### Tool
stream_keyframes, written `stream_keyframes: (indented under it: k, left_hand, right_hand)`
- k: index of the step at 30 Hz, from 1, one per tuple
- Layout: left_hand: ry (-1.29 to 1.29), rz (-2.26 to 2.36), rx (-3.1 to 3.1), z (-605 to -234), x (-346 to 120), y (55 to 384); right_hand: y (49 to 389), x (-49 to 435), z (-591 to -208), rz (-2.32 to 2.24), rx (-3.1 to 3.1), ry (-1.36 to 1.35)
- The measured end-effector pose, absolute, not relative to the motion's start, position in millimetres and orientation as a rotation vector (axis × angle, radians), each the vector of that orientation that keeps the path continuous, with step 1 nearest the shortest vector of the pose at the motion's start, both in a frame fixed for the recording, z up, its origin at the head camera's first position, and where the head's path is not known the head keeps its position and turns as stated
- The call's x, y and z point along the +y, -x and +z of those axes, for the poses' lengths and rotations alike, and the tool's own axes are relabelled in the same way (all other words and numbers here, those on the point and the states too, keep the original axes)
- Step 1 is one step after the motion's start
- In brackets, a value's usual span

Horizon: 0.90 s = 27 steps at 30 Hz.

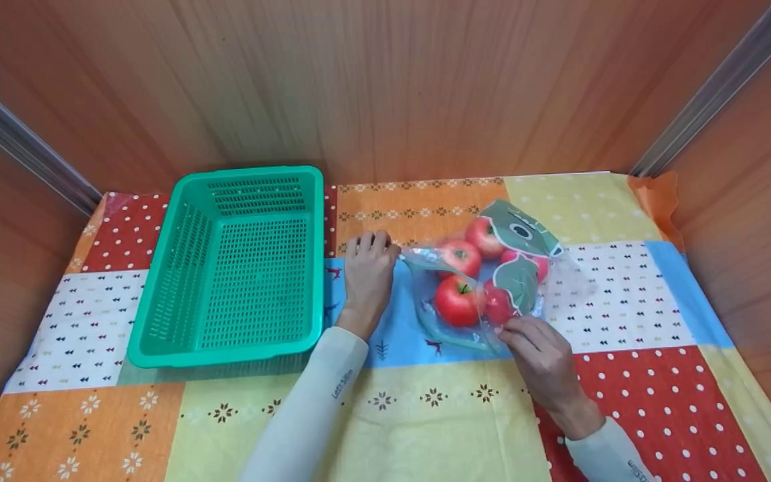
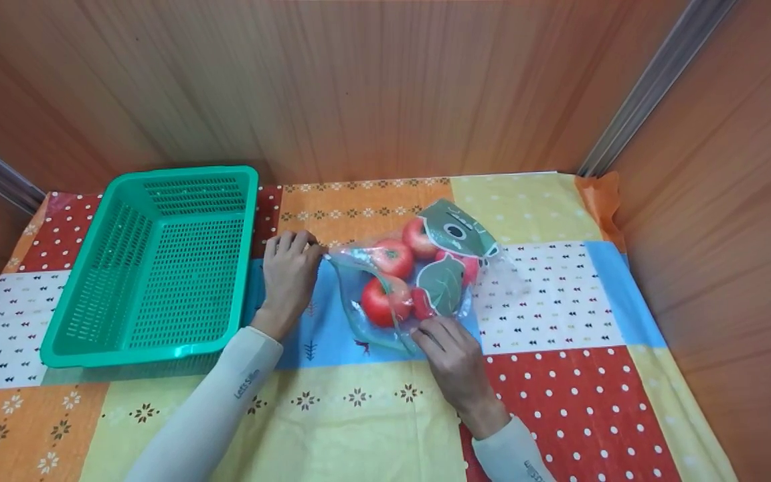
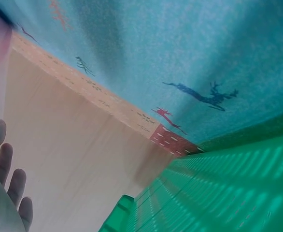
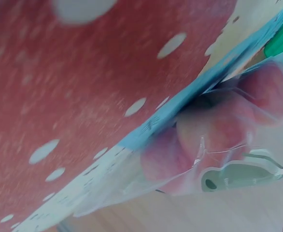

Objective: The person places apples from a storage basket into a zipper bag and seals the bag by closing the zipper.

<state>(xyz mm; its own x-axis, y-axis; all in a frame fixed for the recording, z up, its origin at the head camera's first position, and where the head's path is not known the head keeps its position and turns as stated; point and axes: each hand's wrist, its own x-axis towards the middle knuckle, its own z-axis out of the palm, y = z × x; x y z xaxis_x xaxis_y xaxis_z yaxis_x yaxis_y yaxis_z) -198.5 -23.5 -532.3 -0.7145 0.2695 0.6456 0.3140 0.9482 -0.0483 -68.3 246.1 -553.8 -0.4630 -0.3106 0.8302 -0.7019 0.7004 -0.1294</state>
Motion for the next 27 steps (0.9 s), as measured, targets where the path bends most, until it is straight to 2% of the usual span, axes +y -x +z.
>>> stream_keyframes:
  k: [12,27]
  left_hand:
    - [0.392,-0.144,-2.42,-525.8,-24.3,194.0]
    - [0.382,-0.255,-2.37,-507.1,-20.5,183.3]
  right_hand:
    - [70.1,256.7,-550.6,0.585,-1.92,-0.768]
    - [77.9,261.2,-523.9,0.557,-1.739,-0.701]
